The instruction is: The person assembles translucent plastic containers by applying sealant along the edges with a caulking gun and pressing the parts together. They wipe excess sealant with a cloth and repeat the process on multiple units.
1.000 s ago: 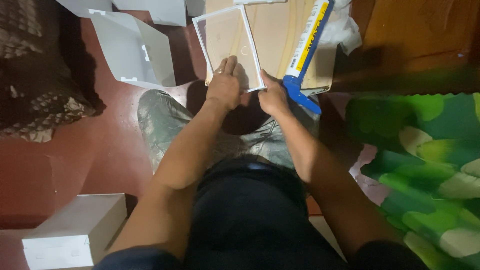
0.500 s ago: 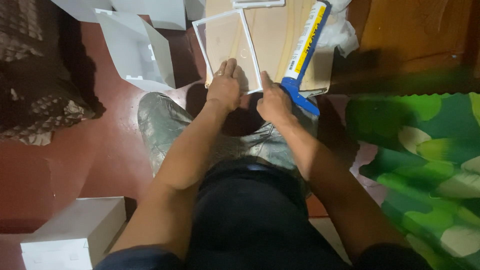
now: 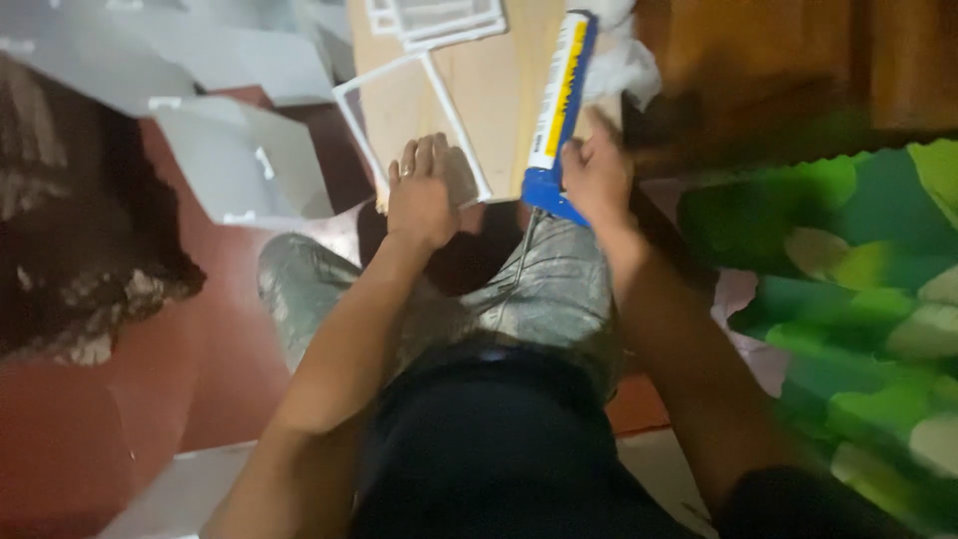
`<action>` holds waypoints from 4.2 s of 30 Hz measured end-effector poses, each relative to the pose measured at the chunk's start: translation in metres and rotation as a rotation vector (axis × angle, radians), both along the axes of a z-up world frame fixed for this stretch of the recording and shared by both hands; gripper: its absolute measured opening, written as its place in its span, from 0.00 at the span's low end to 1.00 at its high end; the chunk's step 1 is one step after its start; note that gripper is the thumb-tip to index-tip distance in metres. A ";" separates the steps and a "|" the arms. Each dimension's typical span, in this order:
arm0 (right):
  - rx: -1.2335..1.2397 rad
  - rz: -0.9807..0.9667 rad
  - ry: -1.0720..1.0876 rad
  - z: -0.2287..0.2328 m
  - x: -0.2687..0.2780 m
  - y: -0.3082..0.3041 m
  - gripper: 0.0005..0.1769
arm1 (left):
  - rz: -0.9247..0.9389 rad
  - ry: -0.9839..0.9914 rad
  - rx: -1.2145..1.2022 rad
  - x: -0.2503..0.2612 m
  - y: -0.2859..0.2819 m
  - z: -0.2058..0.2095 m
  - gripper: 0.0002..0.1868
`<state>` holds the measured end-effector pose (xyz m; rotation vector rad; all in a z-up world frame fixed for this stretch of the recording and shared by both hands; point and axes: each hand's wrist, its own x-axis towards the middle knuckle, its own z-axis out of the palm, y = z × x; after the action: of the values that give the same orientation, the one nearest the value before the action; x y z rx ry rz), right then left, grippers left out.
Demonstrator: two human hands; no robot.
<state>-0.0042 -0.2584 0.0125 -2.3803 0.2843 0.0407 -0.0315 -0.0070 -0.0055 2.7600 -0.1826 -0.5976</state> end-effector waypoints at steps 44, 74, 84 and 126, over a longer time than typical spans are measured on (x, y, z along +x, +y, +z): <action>0.591 -0.050 -0.313 -0.049 0.069 -0.008 0.38 | 0.618 -0.203 -1.020 -0.104 -0.025 -0.008 0.16; 1.216 0.604 -0.762 0.225 -0.015 0.131 0.39 | 0.227 0.128 -2.275 -0.092 0.091 0.066 0.22; 1.169 0.645 -0.650 0.216 -0.013 0.127 0.32 | 0.351 0.118 -2.233 -0.096 0.094 0.077 0.12; -0.012 0.112 -0.281 -0.065 0.155 -0.021 0.64 | 0.063 -0.205 -0.239 -0.002 0.022 -0.001 0.52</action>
<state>0.1512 -0.2796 -0.0524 -2.3747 0.0177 -0.2414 -0.0331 0.0147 -0.0063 2.5786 -0.1987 -0.2567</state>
